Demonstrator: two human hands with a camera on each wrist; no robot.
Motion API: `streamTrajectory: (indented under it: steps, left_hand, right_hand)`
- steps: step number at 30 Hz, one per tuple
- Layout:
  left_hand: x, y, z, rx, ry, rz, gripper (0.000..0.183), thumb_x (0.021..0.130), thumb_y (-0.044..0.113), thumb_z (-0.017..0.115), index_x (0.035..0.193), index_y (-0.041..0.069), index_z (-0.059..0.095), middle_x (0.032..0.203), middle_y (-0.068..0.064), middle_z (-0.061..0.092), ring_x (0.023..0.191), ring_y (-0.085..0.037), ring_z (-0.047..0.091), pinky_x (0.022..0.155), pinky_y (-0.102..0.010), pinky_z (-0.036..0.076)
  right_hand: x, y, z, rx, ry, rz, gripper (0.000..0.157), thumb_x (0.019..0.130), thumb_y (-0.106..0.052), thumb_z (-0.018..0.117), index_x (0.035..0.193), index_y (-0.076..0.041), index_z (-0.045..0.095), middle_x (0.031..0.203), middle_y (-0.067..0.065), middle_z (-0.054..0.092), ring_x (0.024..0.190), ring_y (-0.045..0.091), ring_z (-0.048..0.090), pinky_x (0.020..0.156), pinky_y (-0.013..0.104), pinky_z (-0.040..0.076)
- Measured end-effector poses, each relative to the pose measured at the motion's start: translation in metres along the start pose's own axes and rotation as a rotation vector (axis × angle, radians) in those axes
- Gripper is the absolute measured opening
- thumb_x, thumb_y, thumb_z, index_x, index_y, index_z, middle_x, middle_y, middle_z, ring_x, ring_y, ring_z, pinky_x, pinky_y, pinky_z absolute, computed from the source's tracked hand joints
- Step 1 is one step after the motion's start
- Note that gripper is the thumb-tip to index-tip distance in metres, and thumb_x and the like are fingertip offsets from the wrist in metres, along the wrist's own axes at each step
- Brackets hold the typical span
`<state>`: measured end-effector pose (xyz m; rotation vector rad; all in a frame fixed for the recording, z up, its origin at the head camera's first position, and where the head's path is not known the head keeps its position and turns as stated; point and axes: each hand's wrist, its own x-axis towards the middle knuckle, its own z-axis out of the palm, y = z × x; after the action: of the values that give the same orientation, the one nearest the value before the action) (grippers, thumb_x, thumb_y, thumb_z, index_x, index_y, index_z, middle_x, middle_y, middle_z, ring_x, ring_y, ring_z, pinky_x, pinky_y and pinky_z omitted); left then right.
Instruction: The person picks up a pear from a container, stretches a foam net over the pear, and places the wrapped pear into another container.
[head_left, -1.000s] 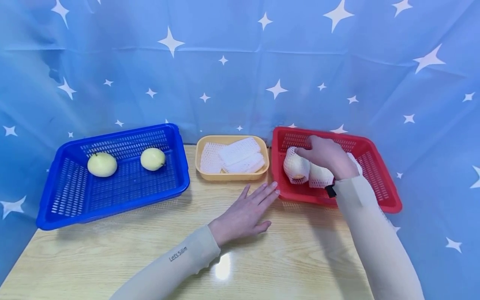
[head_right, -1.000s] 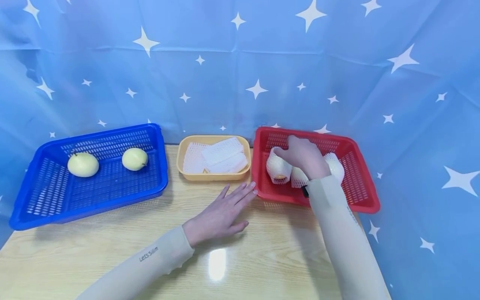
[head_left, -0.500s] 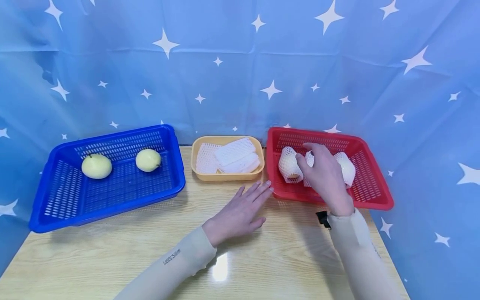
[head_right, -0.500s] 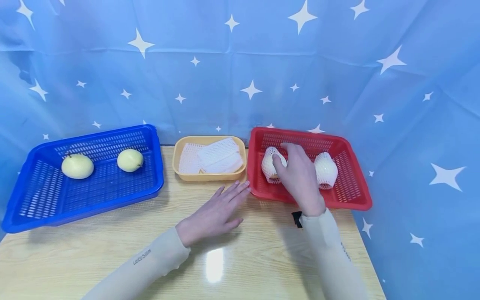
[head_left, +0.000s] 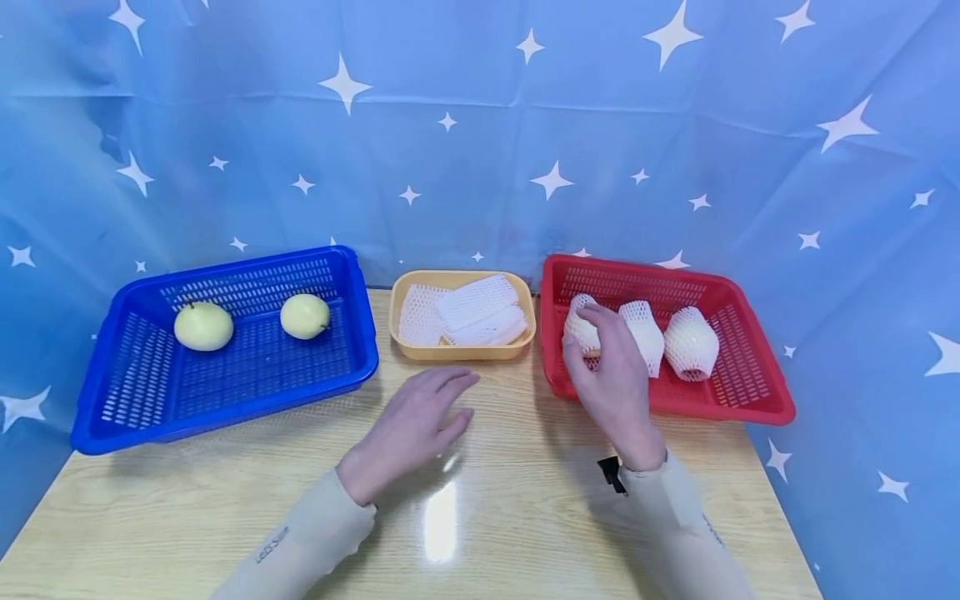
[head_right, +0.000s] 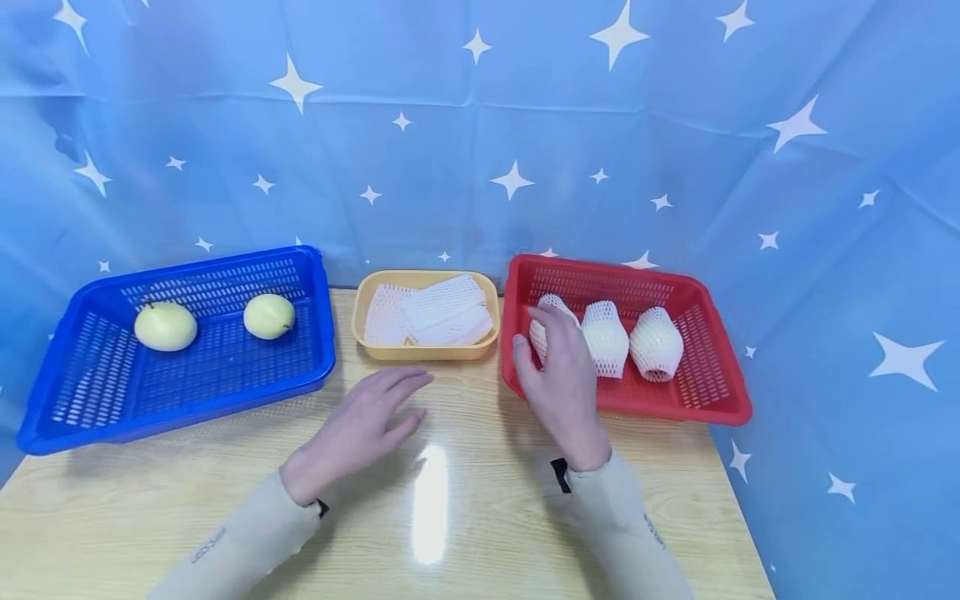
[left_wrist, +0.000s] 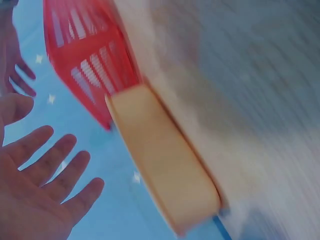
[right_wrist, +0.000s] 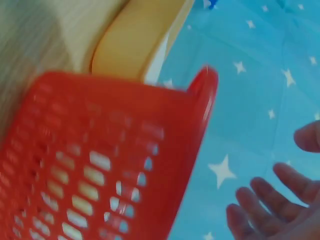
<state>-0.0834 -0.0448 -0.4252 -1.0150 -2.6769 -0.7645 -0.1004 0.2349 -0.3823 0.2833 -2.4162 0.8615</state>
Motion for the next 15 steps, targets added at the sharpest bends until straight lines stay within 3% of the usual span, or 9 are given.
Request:
streamTrajectory:
  steps: [8, 15]
  left_hand:
    - [-0.026, -0.029, -0.037, -0.007, 0.142, -0.1, 0.031, 0.099, 0.021, 0.068, 0.128, 0.009, 0.07, 0.125, -0.008, 0.071, 0.118, -0.029, 0.065, 0.1, -0.05, 0.053]
    - [-0.048, -0.051, -0.062, 0.014, 0.296, -0.134, 0.026, 0.096, 0.014, 0.07, 0.12, 0.006, 0.074, 0.116, -0.012, 0.075, 0.109, -0.032, 0.069, 0.091, -0.052, 0.056]
  right_hand:
    - [-0.013, -0.023, 0.029, 0.034, -0.077, -0.11, 0.039, 0.095, -0.015, 0.068, 0.13, 0.003, 0.063, 0.141, 0.018, 0.059, 0.13, 0.035, 0.055, 0.106, 0.054, 0.047]
    - [-0.02, -0.042, 0.056, 0.056, -0.189, -0.154, 0.042, 0.098, -0.021, 0.064, 0.134, 0.0, 0.061, 0.144, 0.015, 0.057, 0.131, 0.032, 0.055, 0.107, 0.051, 0.047]
